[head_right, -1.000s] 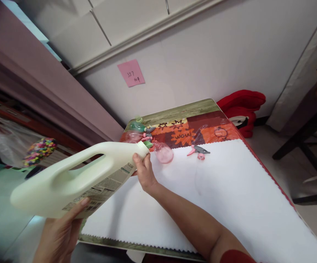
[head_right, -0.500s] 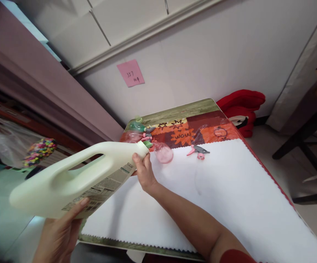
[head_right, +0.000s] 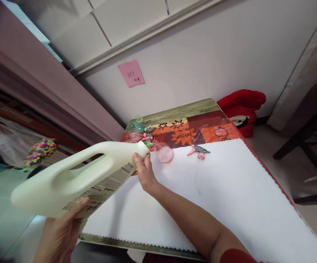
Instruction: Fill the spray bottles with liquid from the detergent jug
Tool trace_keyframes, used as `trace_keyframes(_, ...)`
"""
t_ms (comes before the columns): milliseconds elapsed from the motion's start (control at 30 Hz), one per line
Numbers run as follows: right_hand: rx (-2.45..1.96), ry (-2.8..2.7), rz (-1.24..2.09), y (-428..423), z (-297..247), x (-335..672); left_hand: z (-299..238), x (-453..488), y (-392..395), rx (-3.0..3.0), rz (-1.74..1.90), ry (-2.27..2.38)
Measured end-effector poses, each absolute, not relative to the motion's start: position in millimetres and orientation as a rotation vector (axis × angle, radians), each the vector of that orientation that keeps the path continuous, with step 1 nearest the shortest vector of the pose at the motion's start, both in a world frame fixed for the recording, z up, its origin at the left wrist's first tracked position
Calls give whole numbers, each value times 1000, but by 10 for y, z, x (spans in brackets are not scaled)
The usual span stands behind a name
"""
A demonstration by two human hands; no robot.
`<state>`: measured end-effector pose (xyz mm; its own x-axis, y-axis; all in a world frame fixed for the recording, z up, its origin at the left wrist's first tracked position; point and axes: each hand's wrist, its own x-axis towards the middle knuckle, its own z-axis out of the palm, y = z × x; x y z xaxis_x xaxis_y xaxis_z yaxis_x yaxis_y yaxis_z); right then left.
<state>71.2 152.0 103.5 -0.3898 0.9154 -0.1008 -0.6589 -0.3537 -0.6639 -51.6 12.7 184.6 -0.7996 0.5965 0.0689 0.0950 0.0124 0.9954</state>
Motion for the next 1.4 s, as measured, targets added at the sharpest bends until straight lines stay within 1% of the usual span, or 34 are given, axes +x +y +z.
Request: trace_keyframes(1400, -578, -685, 1907, 1519, 1040, 723, 1856, -526, 116, 718, 1822, 1925)
